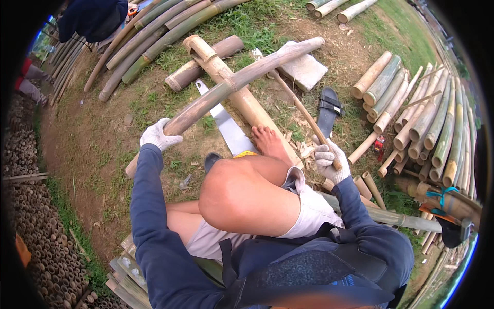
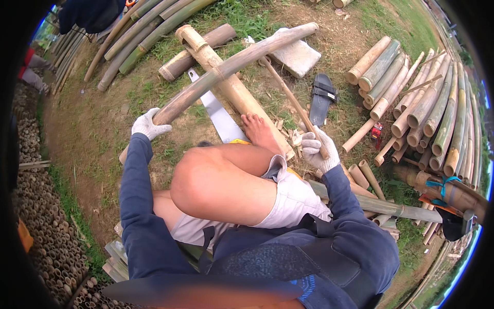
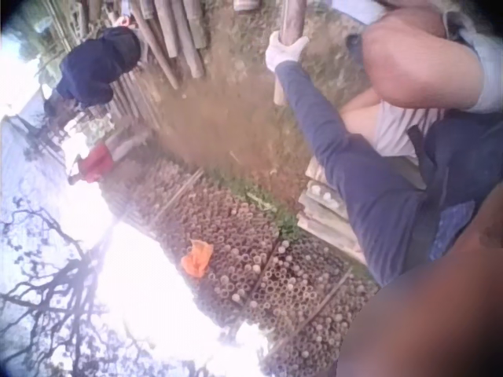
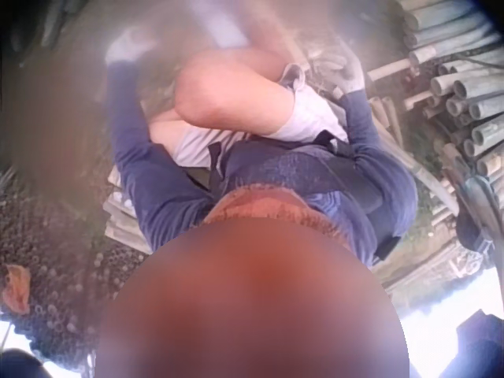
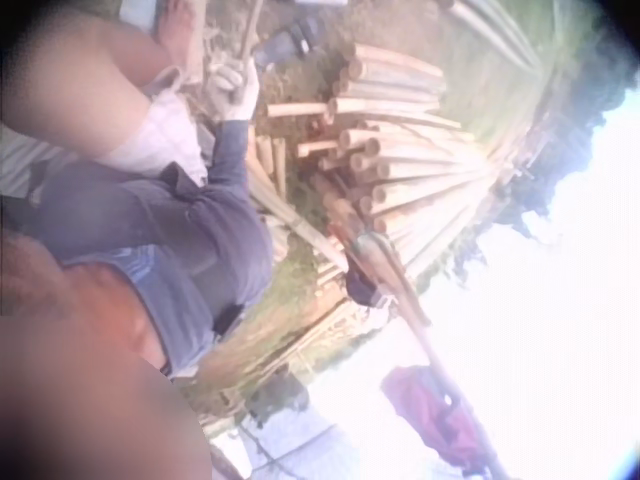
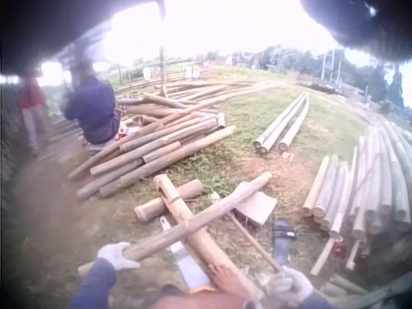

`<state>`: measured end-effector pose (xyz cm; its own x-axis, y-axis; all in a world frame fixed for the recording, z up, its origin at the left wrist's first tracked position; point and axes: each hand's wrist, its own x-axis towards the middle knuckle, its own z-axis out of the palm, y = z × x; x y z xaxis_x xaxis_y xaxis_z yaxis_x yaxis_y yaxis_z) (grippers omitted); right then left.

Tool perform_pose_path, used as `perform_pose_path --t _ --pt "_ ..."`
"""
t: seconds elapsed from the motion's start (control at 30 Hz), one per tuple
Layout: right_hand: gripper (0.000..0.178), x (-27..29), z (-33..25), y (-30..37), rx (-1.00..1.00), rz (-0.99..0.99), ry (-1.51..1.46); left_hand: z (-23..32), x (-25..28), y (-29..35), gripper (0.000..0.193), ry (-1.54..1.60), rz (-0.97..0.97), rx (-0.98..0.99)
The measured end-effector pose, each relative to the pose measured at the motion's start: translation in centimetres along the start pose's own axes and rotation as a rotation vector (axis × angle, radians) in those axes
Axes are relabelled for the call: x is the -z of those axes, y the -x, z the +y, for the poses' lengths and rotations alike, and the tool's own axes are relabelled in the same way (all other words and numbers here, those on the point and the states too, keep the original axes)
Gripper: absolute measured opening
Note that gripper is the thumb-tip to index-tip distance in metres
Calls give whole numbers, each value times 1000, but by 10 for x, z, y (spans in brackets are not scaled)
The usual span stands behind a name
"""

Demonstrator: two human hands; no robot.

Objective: The person sits on the ground and uses a hand saw to cut bamboo poles into shorter sections. They repeatedly position the bamboo on a makeshift support, saw through it, and then move the cut pieces aside.

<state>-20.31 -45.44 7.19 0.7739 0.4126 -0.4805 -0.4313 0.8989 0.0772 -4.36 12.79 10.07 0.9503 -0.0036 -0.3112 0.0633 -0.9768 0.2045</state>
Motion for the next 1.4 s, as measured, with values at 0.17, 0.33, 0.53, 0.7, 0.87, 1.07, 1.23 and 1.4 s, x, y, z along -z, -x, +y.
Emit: perform_pose_path --t 0.17,0.33,0.53,0.7,0.87,1.07,1.23,1.4 --pt "57 -15 30 88 84 158 361 -10 -30 -7 102 -30 -49 -21" --pt "40 -22 51 100 287 394 605 0 -37 -12 102 -97 -56 -48" --pt "30 -40 50 95 242 404 594 12 -43 -6 95 -182 -29 -52" --pt "26 -49 52 108 381 498 857 14 -42 -1 92 -185 -5 -53" --pt "48 -46 40 66 546 608 1060 18 -43 -3 96 -201 -18 -72" --pt "51 -39 -37 -46 771 583 1058 16 -49 -4 98 -239 -13 -99" --pt "53 -40 -76 -163 1063 683 1074 17 -50 -4 97 -241 -4 -109" --pt "64 -36 -64 -251 1098 870 1098 17 -52 -4 93 -231 -1 -113"
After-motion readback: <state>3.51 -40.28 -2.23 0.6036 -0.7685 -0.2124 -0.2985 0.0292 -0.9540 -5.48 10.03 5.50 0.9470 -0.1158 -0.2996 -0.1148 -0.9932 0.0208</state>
